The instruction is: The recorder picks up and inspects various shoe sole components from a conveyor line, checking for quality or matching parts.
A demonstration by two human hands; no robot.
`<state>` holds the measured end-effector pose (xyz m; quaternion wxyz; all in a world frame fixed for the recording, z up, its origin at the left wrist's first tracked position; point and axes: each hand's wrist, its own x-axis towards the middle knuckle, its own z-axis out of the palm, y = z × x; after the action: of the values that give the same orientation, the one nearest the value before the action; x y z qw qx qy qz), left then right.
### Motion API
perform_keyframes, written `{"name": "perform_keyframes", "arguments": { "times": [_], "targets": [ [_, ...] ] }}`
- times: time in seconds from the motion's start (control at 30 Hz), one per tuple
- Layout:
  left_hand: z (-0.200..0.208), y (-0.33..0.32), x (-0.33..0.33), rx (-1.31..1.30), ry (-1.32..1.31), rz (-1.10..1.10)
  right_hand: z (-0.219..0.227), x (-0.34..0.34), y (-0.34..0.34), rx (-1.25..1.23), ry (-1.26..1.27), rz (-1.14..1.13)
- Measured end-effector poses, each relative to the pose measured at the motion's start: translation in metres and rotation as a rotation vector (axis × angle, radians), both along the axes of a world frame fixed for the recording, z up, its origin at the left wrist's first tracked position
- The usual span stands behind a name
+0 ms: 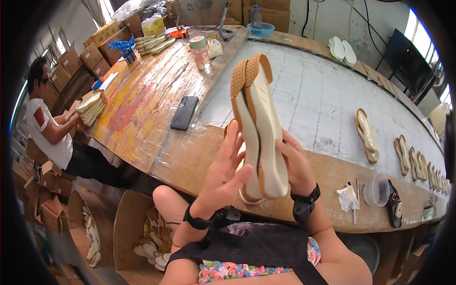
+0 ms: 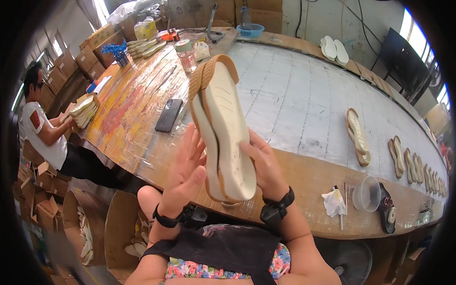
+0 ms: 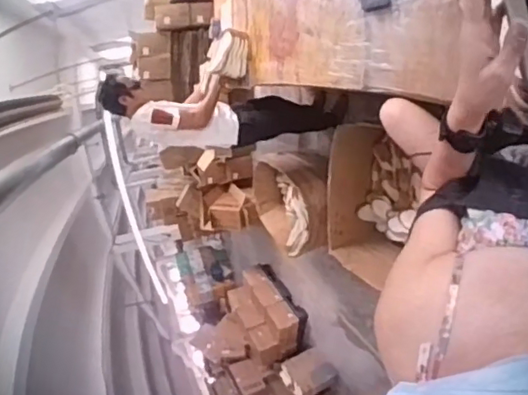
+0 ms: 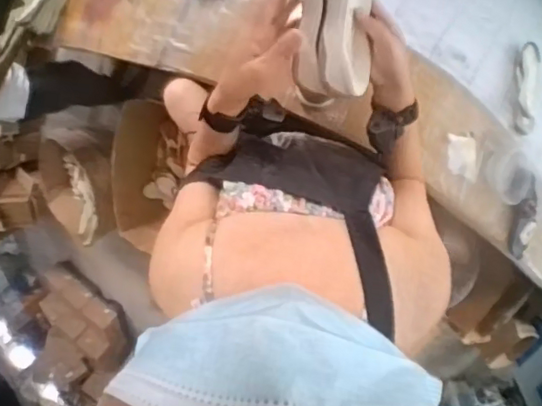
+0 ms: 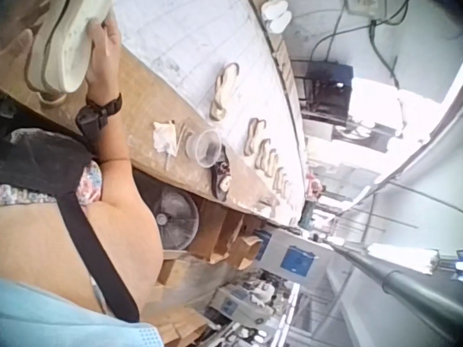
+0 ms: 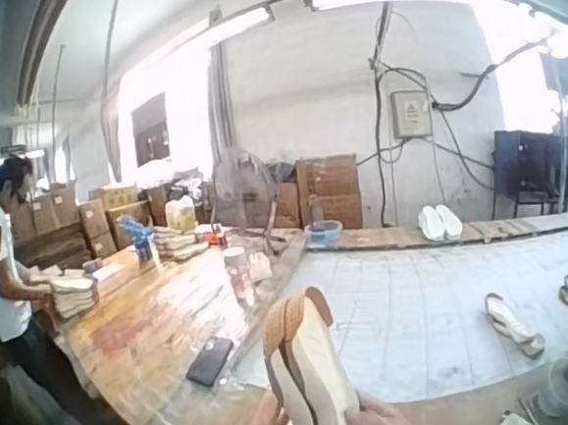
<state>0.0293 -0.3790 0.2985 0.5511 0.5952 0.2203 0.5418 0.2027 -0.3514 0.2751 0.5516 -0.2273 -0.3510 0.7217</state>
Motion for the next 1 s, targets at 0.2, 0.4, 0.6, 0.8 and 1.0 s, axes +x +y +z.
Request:
{"name": "perform_keyframes", "arguments": {
  "times": [0.2, 0.4, 0.6, 0.8, 1.0],
  "targets": [
    [-0.027, 0.018, -0.023, -0.2, -0.05, 0.072, 0.003, 0.025, 0.014, -0.133, -0.16, 0.124],
    [-0.069, 0.04, -0.009, 0.118, 0.296, 0.286, -0.024, 0.021, 0.023, 0.015, -0.408, 0.16],
    [-0.089, 0.043, -0.018, 0.162, 0.448, 0.236, -0.117, 0.026, 0.023, -0.162, -0.468, -0.081],
    [-0.099, 0.03, -0.058, -0.052, 0.261, 0.11, -0.149, -0.04, -0.005, -0.085, -0.475, -0.163],
    [-0.101, -0.009, -0.133, -0.602, -0.018, 0.118, -0.116, -0.054, -0.011, 0.136, -0.78, -0.137]
  ]
}}
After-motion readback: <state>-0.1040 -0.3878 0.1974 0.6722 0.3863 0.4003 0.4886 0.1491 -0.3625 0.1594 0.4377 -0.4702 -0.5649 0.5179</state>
